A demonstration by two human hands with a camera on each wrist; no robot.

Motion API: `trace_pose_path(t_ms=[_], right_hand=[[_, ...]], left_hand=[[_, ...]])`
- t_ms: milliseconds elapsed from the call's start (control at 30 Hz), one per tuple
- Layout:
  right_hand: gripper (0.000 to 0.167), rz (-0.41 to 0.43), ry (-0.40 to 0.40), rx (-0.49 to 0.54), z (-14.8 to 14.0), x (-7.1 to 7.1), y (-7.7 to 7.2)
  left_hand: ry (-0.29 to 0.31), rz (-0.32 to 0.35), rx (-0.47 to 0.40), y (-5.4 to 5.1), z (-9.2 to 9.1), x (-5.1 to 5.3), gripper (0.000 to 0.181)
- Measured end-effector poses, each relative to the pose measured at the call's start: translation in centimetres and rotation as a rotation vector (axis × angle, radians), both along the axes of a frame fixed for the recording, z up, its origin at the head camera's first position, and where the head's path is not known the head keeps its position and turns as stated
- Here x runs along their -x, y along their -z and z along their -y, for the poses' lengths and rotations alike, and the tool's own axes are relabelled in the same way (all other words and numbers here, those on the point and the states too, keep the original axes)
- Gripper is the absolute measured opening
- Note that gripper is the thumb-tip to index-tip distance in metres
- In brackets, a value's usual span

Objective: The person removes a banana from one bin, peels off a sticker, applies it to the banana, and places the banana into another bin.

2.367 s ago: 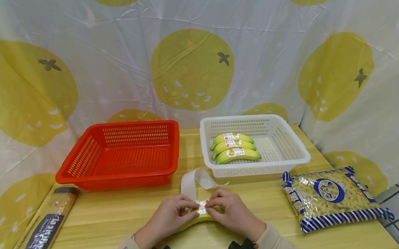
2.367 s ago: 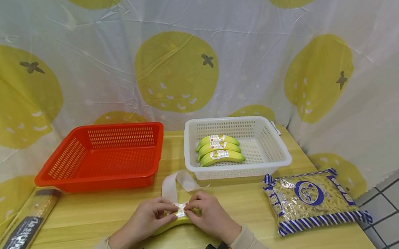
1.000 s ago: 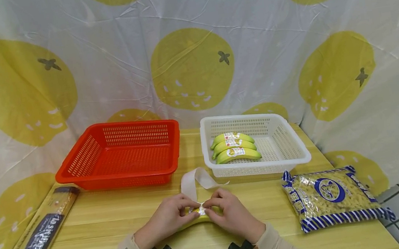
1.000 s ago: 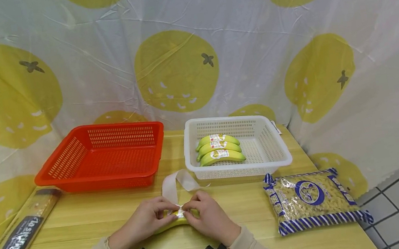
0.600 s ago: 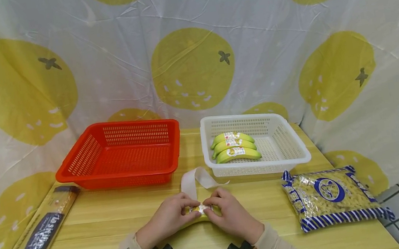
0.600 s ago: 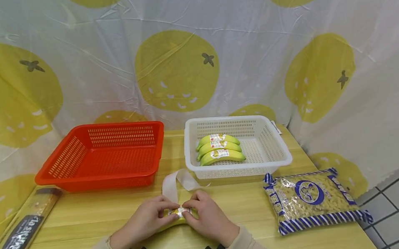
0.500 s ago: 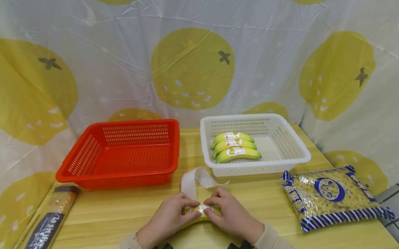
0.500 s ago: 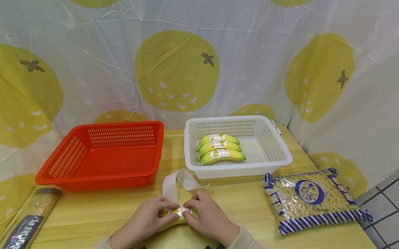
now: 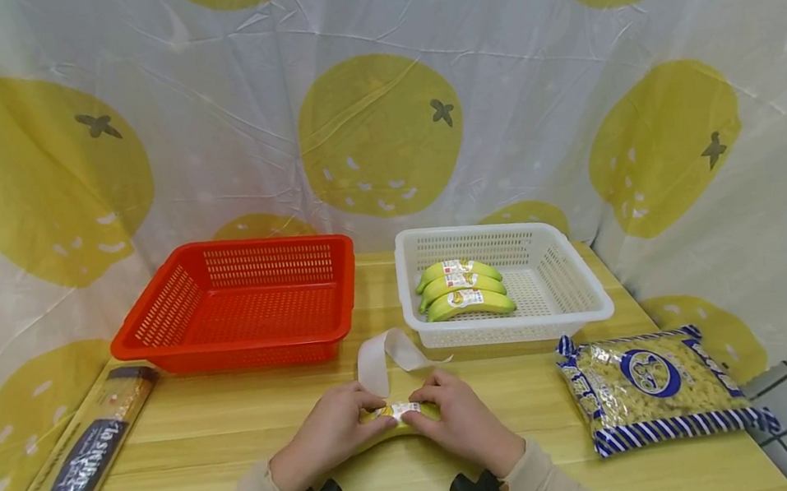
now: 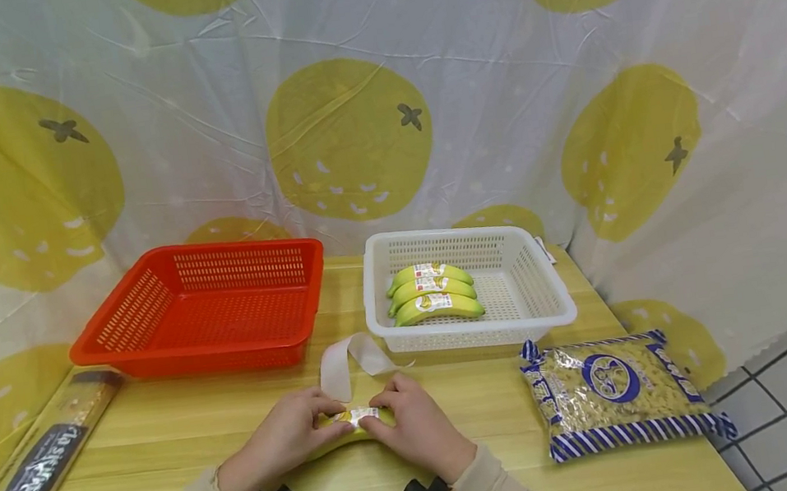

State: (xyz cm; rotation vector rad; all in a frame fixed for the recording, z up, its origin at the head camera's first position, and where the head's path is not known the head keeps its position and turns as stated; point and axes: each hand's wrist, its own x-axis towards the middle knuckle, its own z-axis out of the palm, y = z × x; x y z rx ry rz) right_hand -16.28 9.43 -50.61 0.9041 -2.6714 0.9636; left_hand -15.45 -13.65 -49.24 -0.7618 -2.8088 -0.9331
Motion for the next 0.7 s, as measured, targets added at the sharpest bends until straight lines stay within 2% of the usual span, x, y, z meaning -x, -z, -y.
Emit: trace_pose_path(t_ms=[167, 433, 533, 700], right_hand=[[0.025, -0.005, -0.007, 0.001, 0.02, 0.04, 0.13], [0.026, -0.108, -0.059, -0.025, 0.0, 0.0, 0.3], [0.023, -0.133, -0.072, -0.038, 0.03, -0.07, 0.2], [0.019, -0.103, -0.041, -0.029, 0.05, -0.1, 0.15]], left_hand=[[-0.005, -0.023, 0.014, 0.09, 0.19, -0.1, 0.023], [0.034, -0.156, -0.052, 0.66, 0.26, -0.35, 0.017], [0.008, -0.197, -0.053, 0.71, 0.21, -0.52, 0.018], [-0.036, -0.26, -0.01, 0.45, 0.18, -0.76, 0.026]])
